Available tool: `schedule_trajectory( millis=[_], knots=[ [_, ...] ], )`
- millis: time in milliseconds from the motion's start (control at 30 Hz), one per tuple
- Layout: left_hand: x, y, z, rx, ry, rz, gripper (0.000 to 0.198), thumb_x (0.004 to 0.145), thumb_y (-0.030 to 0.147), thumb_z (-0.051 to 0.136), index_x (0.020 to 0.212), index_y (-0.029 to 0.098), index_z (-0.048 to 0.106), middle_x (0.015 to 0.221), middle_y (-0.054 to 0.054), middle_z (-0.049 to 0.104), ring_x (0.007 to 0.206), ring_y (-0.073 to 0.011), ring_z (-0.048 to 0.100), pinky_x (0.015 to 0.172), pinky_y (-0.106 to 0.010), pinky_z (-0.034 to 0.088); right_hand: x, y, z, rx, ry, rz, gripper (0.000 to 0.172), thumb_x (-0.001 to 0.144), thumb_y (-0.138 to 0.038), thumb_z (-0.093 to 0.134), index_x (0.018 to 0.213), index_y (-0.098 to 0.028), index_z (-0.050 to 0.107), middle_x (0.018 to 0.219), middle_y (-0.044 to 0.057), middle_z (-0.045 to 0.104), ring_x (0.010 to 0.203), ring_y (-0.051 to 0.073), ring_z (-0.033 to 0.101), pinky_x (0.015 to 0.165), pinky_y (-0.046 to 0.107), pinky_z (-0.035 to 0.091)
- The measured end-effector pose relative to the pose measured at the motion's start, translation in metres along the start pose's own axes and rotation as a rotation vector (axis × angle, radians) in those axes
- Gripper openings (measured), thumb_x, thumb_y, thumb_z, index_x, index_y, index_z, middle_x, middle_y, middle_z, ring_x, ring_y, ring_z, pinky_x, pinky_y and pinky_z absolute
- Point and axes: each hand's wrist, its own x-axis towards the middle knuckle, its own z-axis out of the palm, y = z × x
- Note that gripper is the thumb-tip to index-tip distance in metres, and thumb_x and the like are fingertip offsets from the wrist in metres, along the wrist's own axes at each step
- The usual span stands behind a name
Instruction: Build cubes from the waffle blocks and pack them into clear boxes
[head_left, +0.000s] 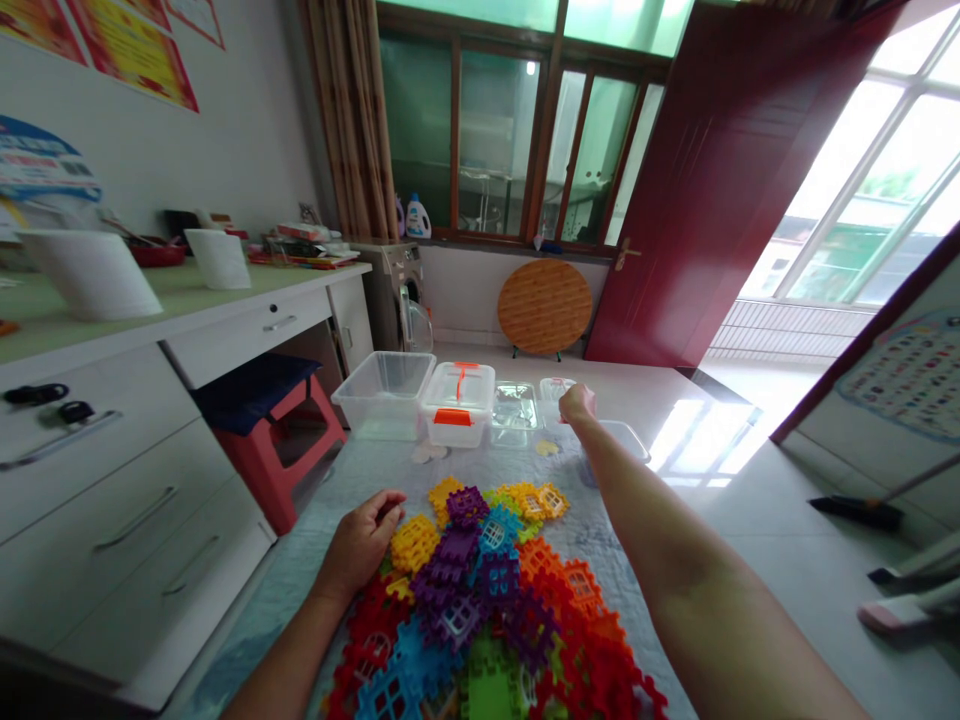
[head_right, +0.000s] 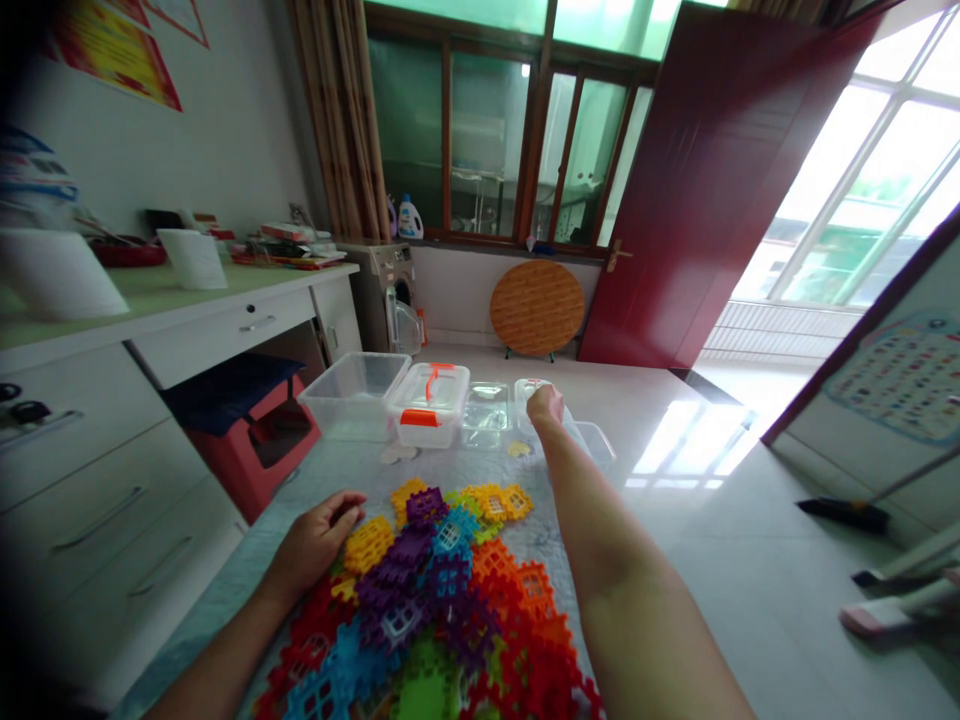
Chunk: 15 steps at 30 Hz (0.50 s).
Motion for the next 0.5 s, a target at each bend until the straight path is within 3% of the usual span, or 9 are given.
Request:
schedule_trajectory(
  millis=[367,500],
  knots=[
    [-0.0005,0.0037,-0.0007,-0.024,0.029,0.005,0.031,0.079,0.043,0.049,0.094,0.022,0.066,0.089,-0.003,0.075,0.086,-0.0220,0.070,0.080,-0.030,0.053,0.0049,-0.0048,0.0071,-0.036,-0.042,0.003,0.010,0.080,-0.010,0.062,0.074,-0.005,0.068,0.051,0.009,0.058,0.050,0.023,0.064,0.049,0.031,0.053],
    [-0.0001,0.0030,-0.0003,-0.037,0.036,0.011,0.030,0.079,0.043,0.050,0.093,0.022,0.066,0.091,-0.004,0.075,0.087,-0.0229,0.070,0.081,-0.031,0.053,0.0066,-0.0052,0.0082,-0.017,-0.067,0.003,0.015,0.086,-0.016,0.062,0.084,-0.002,0.067,0.068,0.014,0.064,0.064,0.021,0.067,0.059,0.030,0.055]
  ],
)
